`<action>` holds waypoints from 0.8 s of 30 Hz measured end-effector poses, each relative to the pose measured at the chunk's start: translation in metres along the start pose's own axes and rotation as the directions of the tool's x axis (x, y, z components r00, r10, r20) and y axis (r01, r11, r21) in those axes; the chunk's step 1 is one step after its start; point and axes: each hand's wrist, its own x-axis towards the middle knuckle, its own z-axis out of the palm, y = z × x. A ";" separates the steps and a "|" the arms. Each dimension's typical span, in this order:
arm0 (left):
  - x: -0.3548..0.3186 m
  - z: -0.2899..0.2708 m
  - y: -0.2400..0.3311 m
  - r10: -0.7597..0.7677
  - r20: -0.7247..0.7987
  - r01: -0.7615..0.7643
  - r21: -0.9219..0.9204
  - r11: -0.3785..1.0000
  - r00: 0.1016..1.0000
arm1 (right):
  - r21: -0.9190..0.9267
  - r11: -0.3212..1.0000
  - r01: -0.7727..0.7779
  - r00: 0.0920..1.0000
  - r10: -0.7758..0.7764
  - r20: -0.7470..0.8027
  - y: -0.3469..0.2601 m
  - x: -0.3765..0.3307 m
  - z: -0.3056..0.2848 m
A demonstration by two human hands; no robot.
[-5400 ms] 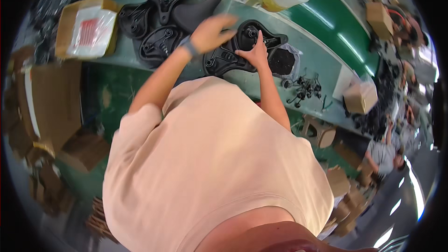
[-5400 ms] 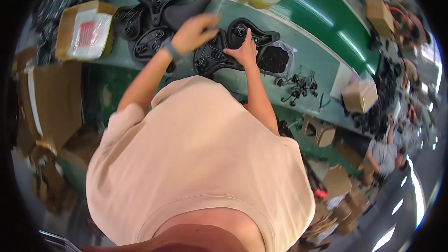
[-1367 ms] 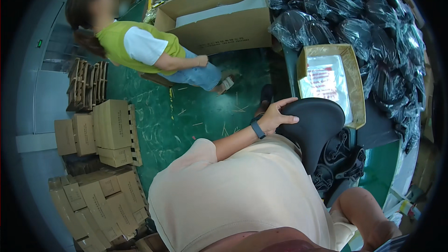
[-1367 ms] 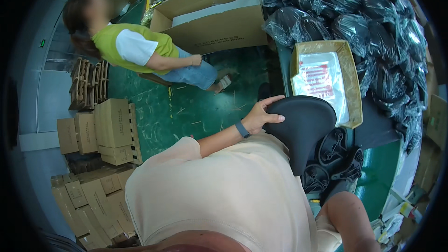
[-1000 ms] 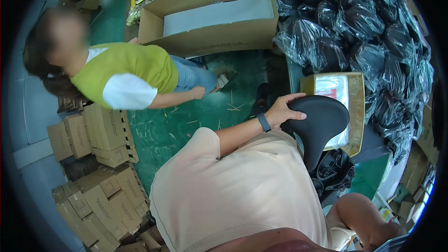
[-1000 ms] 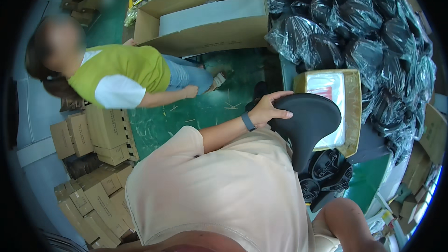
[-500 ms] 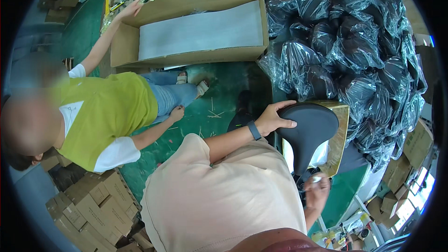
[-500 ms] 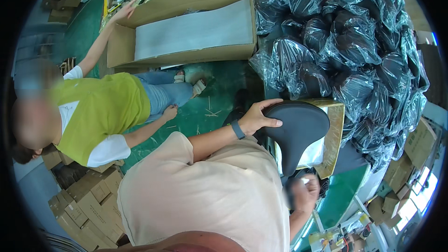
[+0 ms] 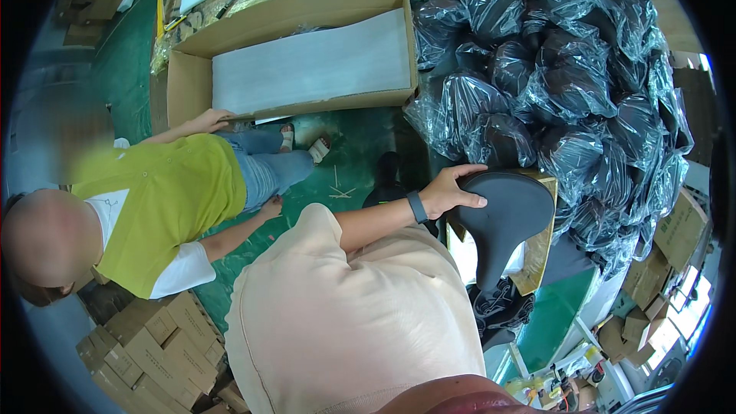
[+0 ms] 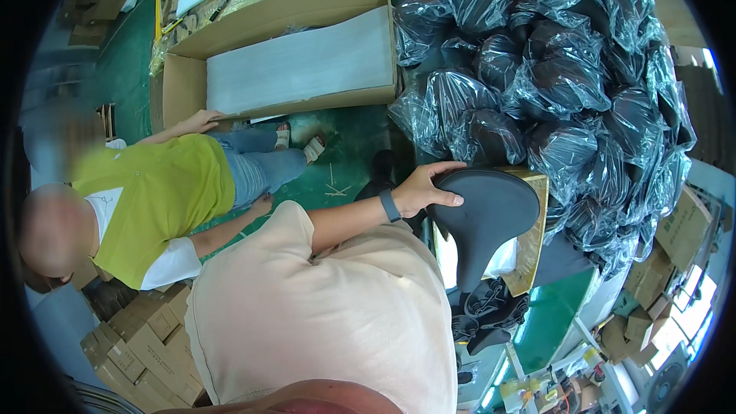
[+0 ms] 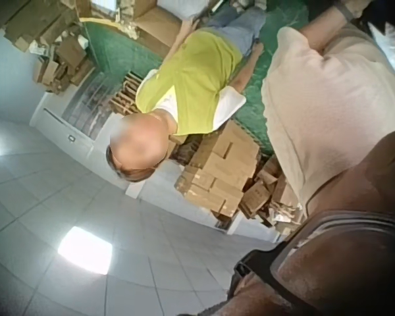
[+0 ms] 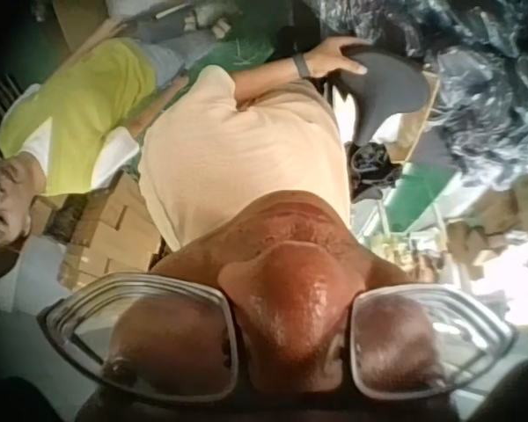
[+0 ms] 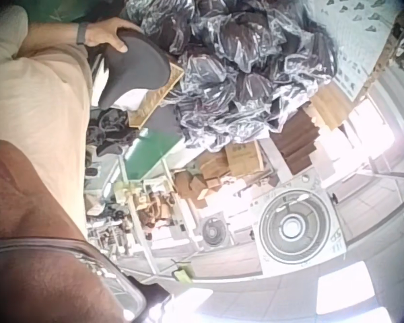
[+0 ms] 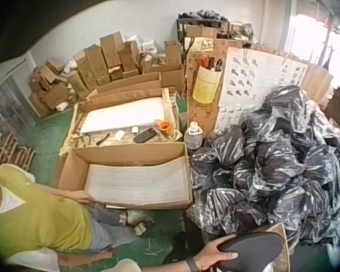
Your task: Packaging bicycle seats into plastic bags and placing them in boxes.
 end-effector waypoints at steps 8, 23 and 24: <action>0.003 0.008 -0.006 -0.048 0.008 0.048 -0.020 0.999 0.999 | 0.136 0.991 0.016 0.997 -0.006 -0.072 -0.022 -0.019 0.025; -0.040 0.005 -0.012 0.032 -0.060 -0.033 -0.026 0.999 0.998 | 0.229 0.973 -0.003 1.000 0.005 -0.009 -0.097 -0.019 0.086; -0.048 0.002 -0.014 0.056 -0.089 -0.059 -0.038 0.998 0.994 | 0.218 0.976 -0.014 1.000 0.012 0.013 -0.102 -0.016 0.093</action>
